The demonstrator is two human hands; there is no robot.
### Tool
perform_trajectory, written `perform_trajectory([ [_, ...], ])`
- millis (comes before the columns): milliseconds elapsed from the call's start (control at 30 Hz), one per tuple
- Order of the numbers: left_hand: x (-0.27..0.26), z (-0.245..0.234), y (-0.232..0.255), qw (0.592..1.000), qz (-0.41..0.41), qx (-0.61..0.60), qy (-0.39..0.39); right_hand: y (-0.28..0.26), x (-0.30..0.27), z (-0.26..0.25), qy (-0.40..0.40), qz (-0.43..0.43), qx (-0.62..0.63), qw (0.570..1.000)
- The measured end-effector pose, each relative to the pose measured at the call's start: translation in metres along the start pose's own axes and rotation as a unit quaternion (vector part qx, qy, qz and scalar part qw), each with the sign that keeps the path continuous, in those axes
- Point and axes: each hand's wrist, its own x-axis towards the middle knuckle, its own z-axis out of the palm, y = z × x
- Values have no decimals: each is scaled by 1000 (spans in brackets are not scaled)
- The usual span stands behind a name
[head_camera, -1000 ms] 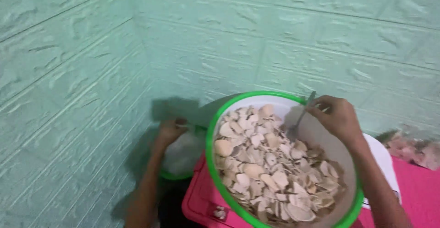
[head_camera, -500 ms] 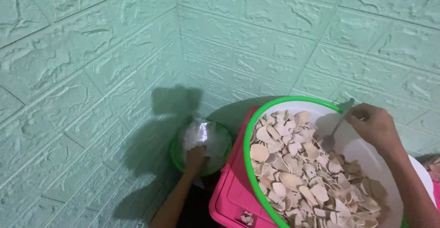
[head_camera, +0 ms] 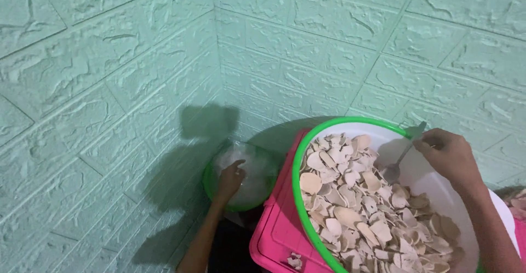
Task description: Packaging small dried food items into plastic bags and weighing them on a digital scale.
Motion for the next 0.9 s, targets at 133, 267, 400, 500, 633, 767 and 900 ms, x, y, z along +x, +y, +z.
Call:
perform_trajectory([
  [133,-1,-19,34,970,-38,-240,19,0,0,-1,-6,-4,-13,1000],
  [267,-11,-51,107,917,-109,-382,25,-3,-4,-3,15,-7,4,1000],
  [400,-14,-71,193,923,-19,-382,36,-1,1,-5,34,12,-16,999],
  [500,1,-68,260,909,74,-408,42,-10,-7,-11,78,-9,81,994],
  [633,-41,-67,376,893,210,-395,-40,-25,-15,-32,123,-55,146,980],
  [767,-86,-47,462,868,402,-213,-198,-73,-47,-71,18,-81,274,958],
  [900,-111,-15,506,851,466,-1,-243,-82,-63,-91,-48,-183,346,919],
])
